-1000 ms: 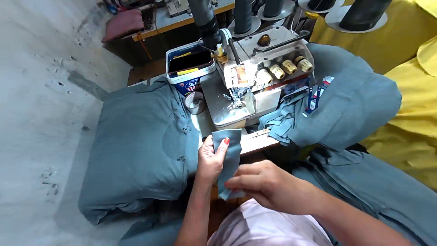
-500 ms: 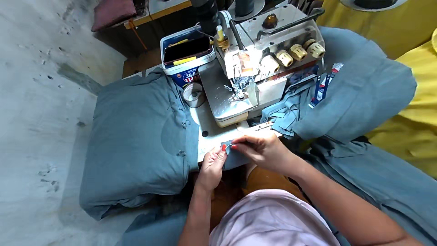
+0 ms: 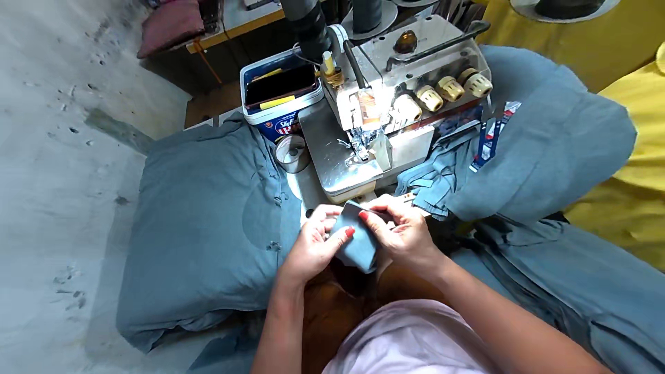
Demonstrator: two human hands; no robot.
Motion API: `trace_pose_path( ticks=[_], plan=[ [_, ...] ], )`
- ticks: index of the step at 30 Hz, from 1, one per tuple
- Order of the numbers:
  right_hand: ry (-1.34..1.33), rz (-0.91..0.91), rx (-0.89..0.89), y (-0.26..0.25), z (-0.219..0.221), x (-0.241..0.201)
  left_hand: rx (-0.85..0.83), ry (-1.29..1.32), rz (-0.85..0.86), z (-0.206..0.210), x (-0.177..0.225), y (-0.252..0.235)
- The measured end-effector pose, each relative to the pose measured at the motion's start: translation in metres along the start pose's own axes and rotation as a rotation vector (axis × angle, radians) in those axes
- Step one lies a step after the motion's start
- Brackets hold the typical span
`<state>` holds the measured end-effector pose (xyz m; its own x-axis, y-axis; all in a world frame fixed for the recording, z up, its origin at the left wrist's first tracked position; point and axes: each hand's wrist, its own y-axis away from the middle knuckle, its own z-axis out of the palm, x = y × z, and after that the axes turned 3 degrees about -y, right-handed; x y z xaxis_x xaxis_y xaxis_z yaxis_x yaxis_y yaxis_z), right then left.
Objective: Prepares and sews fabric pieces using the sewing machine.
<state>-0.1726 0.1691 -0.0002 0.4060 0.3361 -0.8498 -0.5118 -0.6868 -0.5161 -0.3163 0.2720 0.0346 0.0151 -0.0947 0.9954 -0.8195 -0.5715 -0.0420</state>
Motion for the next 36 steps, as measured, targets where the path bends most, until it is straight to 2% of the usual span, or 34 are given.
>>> trace_pose_path(
  ticks=[3,5,8,14,23,26,28,30,33,36],
  plan=[
    [0.005,0.152,0.196,-0.004,0.005,-0.002,0.177,-0.421,0.053,-0.002,0.014,-0.022],
    [0.017,0.261,0.258,-0.01,0.005,0.0,0.216,-0.682,0.039,0.0,0.023,-0.04],
    [-0.063,0.363,0.309,-0.019,0.006,0.009,0.177,-0.868,-0.071,0.004,0.03,-0.067],
    [-0.204,0.455,0.361,-0.036,0.007,0.014,0.185,-0.925,-0.105,0.002,0.023,-0.092],
    [-0.198,0.522,0.384,-0.05,0.006,0.018,0.204,-0.918,-0.136,0.002,0.027,-0.105],
    [-0.193,0.531,0.376,-0.05,0.005,0.018,0.235,-1.017,0.016,0.003,0.02,-0.102],
    [-0.194,0.488,0.367,-0.048,0.004,0.019,0.248,-1.094,0.275,0.003,0.008,-0.095],
    [-0.212,0.436,0.348,-0.046,0.002,0.022,0.176,-1.093,0.475,0.007,-0.001,-0.082],
    [-0.221,0.417,0.338,-0.042,0.002,0.021,0.091,-1.161,0.624,0.011,-0.018,-0.064],
    [-0.22,0.421,0.351,-0.043,0.003,0.019,0.103,-1.17,0.651,0.008,-0.023,-0.061]
  ],
)
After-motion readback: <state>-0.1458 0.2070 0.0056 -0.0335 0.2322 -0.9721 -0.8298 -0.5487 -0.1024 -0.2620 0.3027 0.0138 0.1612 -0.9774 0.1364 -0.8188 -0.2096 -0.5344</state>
